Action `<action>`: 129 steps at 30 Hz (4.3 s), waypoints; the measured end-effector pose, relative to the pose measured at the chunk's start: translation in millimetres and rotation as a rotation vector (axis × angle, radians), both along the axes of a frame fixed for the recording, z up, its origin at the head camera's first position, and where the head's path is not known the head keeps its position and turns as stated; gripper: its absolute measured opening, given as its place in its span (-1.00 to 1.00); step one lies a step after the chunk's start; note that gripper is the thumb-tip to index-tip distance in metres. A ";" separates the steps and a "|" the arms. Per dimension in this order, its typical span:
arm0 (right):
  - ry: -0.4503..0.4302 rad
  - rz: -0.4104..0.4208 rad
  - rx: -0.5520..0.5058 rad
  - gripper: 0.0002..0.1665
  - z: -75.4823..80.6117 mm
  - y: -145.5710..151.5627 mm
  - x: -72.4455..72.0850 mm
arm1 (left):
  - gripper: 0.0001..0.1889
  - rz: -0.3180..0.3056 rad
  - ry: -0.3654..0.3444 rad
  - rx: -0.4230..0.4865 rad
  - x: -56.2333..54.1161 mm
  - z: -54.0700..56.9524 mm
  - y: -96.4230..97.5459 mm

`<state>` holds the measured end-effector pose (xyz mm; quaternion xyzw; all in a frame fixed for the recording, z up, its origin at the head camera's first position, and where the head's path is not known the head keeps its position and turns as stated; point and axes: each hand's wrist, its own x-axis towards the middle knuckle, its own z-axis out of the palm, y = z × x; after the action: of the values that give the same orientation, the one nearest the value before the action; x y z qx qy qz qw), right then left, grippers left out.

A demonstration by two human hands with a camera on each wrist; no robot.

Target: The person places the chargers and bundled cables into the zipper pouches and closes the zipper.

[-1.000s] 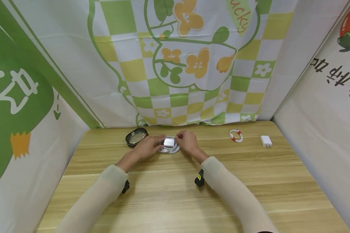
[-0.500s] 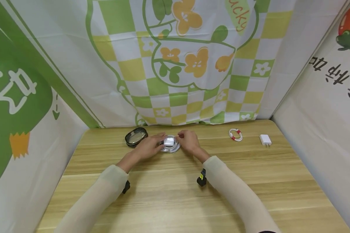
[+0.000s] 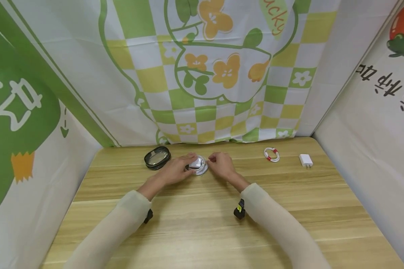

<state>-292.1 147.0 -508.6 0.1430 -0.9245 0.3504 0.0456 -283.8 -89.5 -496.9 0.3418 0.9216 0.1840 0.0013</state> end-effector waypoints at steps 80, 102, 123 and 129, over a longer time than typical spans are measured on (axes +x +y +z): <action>0.108 0.087 0.041 -0.94 -26.7 -14.3 22.4 | -0.30 0.050 -0.113 0.001 -16.2 -1.7 8.6; 0.118 0.134 0.073 -0.91 -20.1 2.7 12.1 | -0.28 0.093 -0.126 0.022 -16.4 -3.4 9.0; 0.100 0.079 0.063 -0.93 -17.8 5.2 -9.7 | -0.32 0.111 -0.120 0.012 -18.7 -2.1 10.6; 0.117 0.096 0.035 -0.94 -20.8 7.6 -6.9 | -0.30 0.086 -0.106 -0.021 -18.6 0.1 10.2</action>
<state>-299.0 154.6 -529.4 0.2082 -0.9182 0.3271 0.0804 -302.5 -79.4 -496.8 0.2917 0.9359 0.1919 0.0456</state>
